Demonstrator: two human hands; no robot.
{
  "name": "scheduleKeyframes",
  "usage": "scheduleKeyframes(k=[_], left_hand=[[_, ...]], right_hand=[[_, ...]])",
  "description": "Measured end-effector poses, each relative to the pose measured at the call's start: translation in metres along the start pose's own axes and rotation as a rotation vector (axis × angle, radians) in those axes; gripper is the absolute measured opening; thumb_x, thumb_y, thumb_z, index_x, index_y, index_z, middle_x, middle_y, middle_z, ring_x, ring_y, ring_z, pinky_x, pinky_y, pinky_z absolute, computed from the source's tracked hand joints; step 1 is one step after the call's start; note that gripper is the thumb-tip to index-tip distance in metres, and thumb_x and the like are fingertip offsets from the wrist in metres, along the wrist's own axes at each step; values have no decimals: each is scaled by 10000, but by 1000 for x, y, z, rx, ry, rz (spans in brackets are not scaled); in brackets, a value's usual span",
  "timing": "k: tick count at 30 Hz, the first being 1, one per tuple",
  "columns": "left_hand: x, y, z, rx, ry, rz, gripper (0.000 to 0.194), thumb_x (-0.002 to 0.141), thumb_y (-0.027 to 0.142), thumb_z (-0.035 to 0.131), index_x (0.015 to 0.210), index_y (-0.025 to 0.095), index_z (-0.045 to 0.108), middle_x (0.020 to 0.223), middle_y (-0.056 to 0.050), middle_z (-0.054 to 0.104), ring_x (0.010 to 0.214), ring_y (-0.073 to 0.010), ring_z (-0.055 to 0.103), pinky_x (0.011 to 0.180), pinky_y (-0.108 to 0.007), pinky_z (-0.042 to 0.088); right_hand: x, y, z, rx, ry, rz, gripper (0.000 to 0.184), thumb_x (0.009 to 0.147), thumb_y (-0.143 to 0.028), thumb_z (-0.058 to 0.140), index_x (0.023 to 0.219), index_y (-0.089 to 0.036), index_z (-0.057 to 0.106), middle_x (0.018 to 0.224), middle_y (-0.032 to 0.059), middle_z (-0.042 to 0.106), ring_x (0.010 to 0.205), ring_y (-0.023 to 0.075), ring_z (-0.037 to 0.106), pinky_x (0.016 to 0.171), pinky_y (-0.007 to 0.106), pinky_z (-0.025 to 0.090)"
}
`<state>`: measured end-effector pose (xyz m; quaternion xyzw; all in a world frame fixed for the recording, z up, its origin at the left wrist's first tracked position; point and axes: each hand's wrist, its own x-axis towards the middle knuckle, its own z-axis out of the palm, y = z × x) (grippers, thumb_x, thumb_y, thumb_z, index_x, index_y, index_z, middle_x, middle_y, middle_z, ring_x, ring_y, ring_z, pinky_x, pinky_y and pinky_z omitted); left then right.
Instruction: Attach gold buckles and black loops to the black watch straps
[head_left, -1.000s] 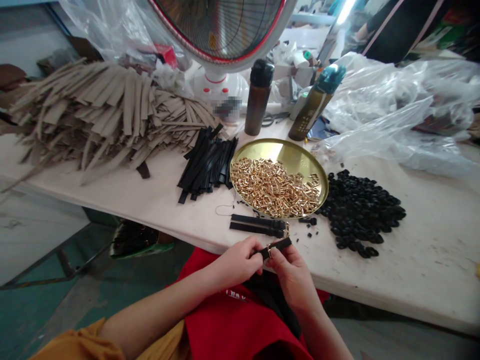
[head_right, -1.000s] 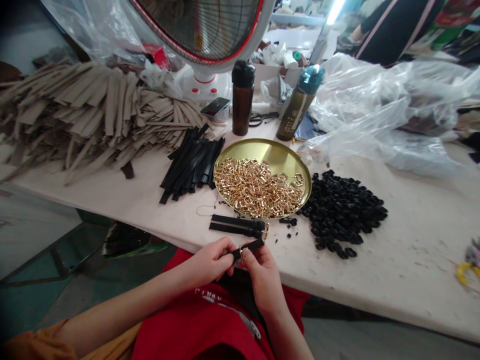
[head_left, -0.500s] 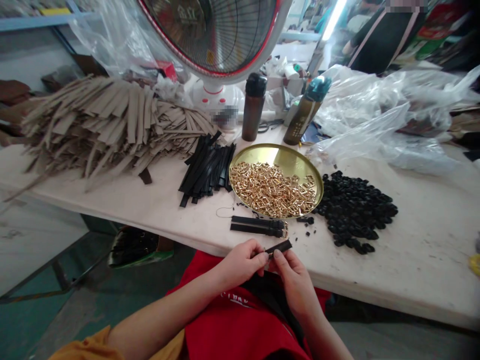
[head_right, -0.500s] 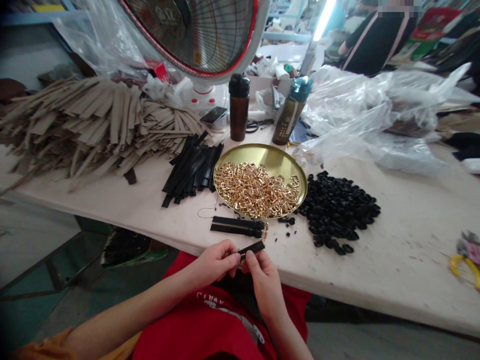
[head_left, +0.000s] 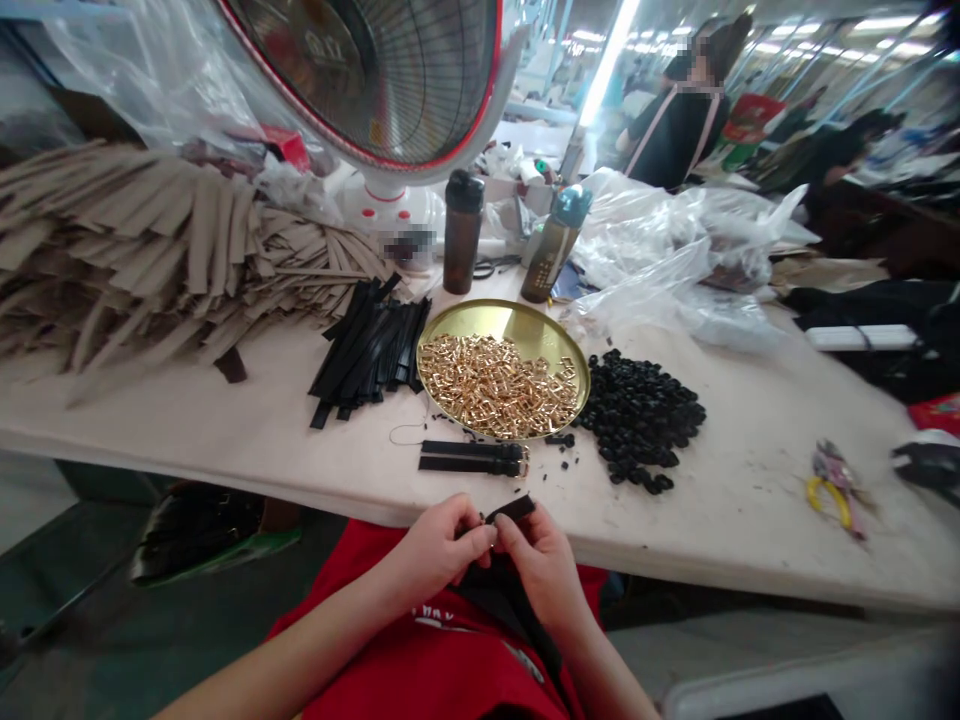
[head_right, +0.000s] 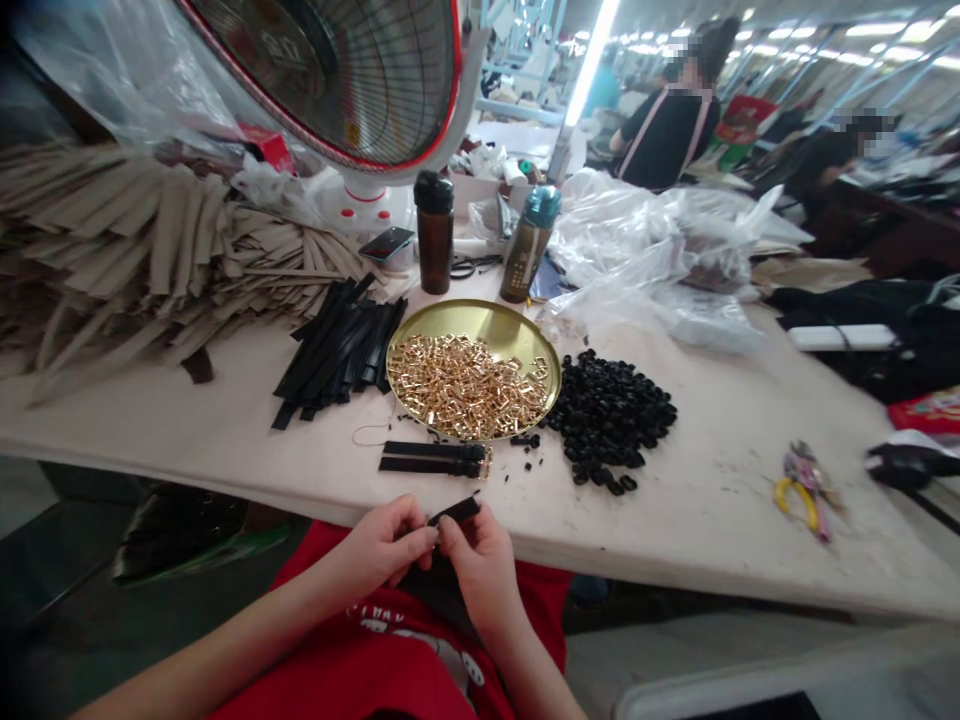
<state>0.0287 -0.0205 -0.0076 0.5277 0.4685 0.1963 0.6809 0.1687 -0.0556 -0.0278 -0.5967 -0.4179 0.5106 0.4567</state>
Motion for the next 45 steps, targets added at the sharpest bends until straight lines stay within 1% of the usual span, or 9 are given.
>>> scheduleKeyframes(k=[5, 13, 20, 25, 27, 30, 34, 39, 45], left_hand=[[16, 1, -4, -24, -7, 15, 354, 721, 479, 539, 665, 171, 375, 514, 57, 505, 367, -36, 341, 365, -158, 226], [38, 18, 3, 85, 8, 52, 320, 741, 459, 525, 669, 173, 400, 501, 68, 465, 411, -69, 397, 417, -188, 292], [45, 18, 2, 28, -37, 17, 298, 736, 430, 542, 673, 171, 410, 532, 60, 490, 429, -77, 433, 445, -192, 326], [45, 29, 0, 179, -29, 113, 275, 777, 342, 500, 999, 181, 499, 705, 13, 581, 624, -133, 535, 559, -211, 389], [42, 35, -2, 291, -31, 171, 248, 805, 306, 440, 988, 186, 555, 767, -5, 598, 714, -147, 534, 624, -216, 386], [38, 38, -3, 300, 2, 165, 230, 805, 310, 427, 888, 172, 592, 728, 8, 577, 680, -133, 507, 624, -208, 372], [32, 27, -2, 185, -7, 119, 244, 801, 383, 442, 818, 167, 554, 559, 58, 461, 517, -87, 414, 517, -186, 328], [21, 13, -5, 117, 20, 49, 268, 795, 431, 421, 720, 178, 463, 490, 75, 416, 415, -73, 363, 427, -180, 286], [14, 23, -3, 202, 33, 117, 231, 806, 390, 382, 754, 184, 472, 532, 51, 494, 428, -91, 416, 443, -192, 317]], right_hand=[[7, -2, -1, -260, 144, -255, 82, 761, -249, 536, 694, -204, 519, 661, -14, 504, 626, 134, 460, 591, 255, 373], [28, -5, -14, 10, 93, -45, 113, 777, -305, 536, 771, -192, 533, 702, -8, 582, 670, 145, 526, 652, 271, 425], [25, -3, -24, -82, 48, -121, 132, 800, -299, 504, 775, -200, 588, 701, 4, 582, 668, 153, 529, 638, 272, 422], [28, -15, -44, -228, -157, -192, 154, 816, -270, 462, 828, -215, 605, 729, 16, 594, 681, 162, 528, 639, 276, 417], [42, -19, -61, -312, -99, -193, 171, 816, -299, 460, 871, -212, 598, 749, 21, 603, 673, 164, 528, 634, 281, 414], [78, -20, -89, -589, 227, -173, 211, 808, -363, 460, 855, -195, 580, 732, 34, 589, 666, 179, 518, 642, 303, 394], [120, -13, -104, -866, 276, -108, 102, 713, -247, 552, 625, -203, 529, 710, 54, 549, 726, 210, 507, 691, 330, 353], [125, -6, -98, -773, 270, -141, 151, 615, -130, 575, 565, -218, 463, 669, 18, 504, 700, 196, 496, 700, 329, 351], [91, -16, -87, -502, 210, -146, 176, 645, -329, 608, 746, -198, 547, 683, 5, 566, 668, 186, 528, 667, 343, 409]])
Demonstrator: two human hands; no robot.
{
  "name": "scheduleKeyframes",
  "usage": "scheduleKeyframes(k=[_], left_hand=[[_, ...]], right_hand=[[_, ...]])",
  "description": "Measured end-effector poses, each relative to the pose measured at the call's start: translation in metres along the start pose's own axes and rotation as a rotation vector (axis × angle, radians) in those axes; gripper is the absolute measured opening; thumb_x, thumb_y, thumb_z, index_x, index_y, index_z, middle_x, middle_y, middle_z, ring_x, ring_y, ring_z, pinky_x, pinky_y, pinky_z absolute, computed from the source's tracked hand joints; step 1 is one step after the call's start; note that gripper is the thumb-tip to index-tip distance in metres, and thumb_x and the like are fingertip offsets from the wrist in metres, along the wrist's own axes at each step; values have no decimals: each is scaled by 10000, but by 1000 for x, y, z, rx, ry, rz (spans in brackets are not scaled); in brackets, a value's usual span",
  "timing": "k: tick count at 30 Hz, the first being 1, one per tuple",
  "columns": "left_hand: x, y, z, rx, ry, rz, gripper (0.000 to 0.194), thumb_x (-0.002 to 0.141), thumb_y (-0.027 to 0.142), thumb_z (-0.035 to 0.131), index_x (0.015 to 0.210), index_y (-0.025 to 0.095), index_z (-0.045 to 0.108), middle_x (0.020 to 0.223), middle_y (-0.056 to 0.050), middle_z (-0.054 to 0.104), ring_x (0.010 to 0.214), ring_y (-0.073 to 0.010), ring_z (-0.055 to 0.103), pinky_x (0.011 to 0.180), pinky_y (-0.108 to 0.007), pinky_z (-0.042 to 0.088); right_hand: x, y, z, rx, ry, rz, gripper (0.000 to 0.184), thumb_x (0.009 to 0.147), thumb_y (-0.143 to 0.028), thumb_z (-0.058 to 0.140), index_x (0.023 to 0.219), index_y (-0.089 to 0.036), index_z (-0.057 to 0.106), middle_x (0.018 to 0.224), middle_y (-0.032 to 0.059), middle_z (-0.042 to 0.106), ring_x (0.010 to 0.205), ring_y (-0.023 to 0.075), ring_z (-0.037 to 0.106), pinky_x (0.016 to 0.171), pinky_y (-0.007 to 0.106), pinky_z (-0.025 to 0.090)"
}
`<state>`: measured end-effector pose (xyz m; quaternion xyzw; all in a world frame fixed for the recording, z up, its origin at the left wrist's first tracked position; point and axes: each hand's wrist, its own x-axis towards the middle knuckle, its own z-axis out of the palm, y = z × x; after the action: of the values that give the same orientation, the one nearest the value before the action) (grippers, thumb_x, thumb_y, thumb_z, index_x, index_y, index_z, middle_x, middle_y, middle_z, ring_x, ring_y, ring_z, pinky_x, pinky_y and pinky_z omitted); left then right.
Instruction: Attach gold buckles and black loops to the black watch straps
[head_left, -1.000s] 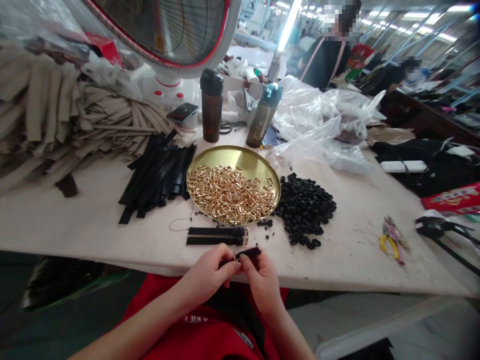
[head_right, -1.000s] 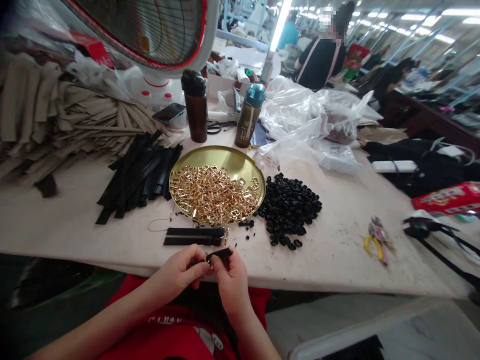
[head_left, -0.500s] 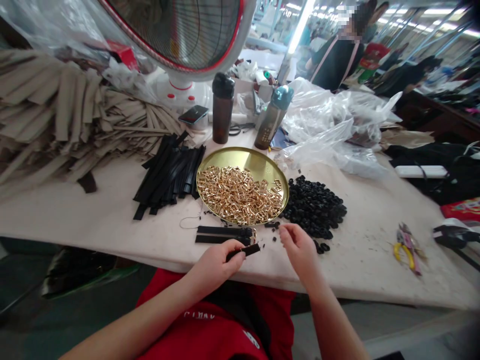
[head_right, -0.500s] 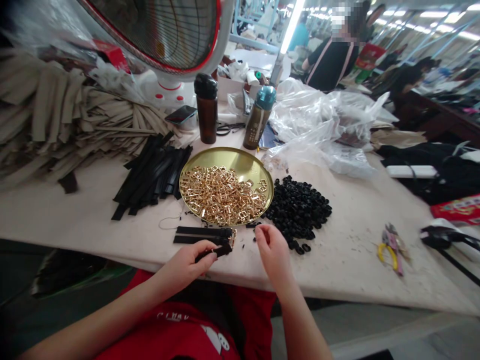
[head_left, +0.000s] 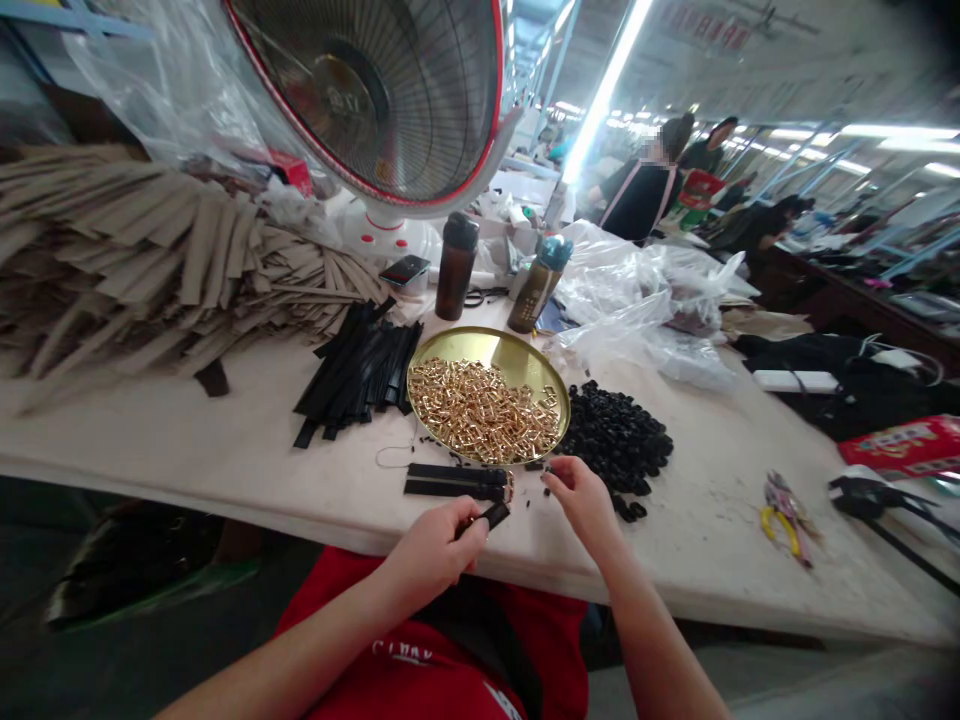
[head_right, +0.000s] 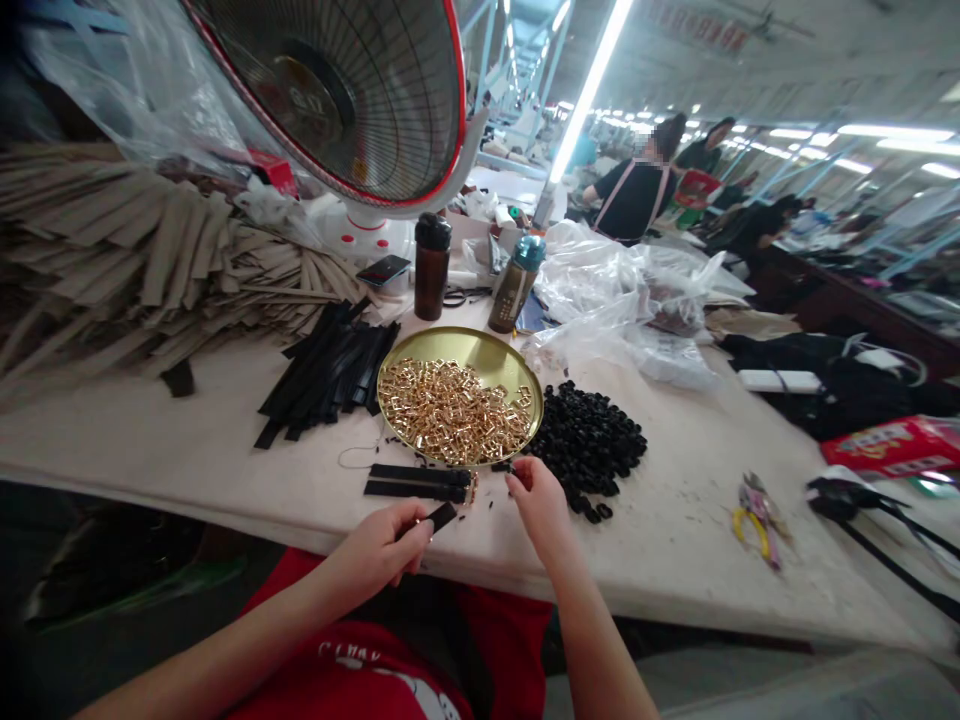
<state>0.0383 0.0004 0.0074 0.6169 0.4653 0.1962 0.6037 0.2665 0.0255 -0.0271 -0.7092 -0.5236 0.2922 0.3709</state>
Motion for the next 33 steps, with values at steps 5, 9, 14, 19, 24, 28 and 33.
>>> scheduleKeyframes(k=[5, 9, 14, 19, 24, 28, 33], left_hand=[[3, 18, 3, 166, 117, 193, 219, 827, 335, 378, 788, 189, 536, 583, 33, 523, 560, -113, 476, 540, -198, 331], [3, 15, 6, 267, 159, 252, 216, 838, 335, 387, 790, 199, 548, 660, 24, 558, 613, -116, 498, 574, -197, 334], [1, 6, 4, 379, 152, 269, 218, 846, 306, 379, 784, 199, 558, 719, 6, 595, 669, -130, 532, 621, -198, 348], [4, 5, -2, 461, 58, 265, 247, 849, 303, 363, 826, 196, 585, 734, -9, 614, 666, -136, 542, 606, -198, 346], [17, 6, -9, 495, -69, 231, 254, 833, 294, 370, 815, 191, 601, 737, -2, 618, 662, -132, 540, 594, -193, 345], [23, 12, -12, 483, -152, 198, 237, 814, 290, 394, 802, 187, 606, 702, 13, 600, 638, -120, 523, 562, -183, 331], [21, 17, -10, 417, -144, 189, 236, 818, 269, 385, 798, 190, 606, 698, 25, 587, 651, -111, 518, 576, -177, 332]], right_hand=[[-38, -28, 9, 394, -166, 98, 256, 662, -416, 632, 714, -184, 539, 599, -21, 565, 558, 133, 527, 586, 290, 429], [-55, -40, 23, 789, -261, 197, 245, 610, -333, 713, 653, -192, 518, 541, -58, 511, 504, 89, 461, 547, 237, 384], [-61, -39, 34, 782, -219, 190, 209, 651, -337, 692, 675, -198, 538, 536, -53, 525, 519, 94, 452, 566, 234, 373], [-64, -33, 30, 548, -185, 113, 191, 738, -378, 600, 749, -189, 575, 591, -15, 568, 603, 137, 514, 654, 285, 406], [-60, -28, 20, 411, -261, 45, 179, 748, -359, 586, 726, -185, 557, 584, -20, 566, 588, 129, 515, 622, 266, 408], [-54, -25, 18, 444, -360, 97, 192, 714, -348, 628, 694, -182, 532, 556, -38, 555, 540, 103, 505, 575, 236, 397], [-50, -22, 28, 608, -303, 224, 208, 711, -347, 635, 799, -183, 541, 598, -51, 570, 536, 85, 531, 577, 220, 415]])
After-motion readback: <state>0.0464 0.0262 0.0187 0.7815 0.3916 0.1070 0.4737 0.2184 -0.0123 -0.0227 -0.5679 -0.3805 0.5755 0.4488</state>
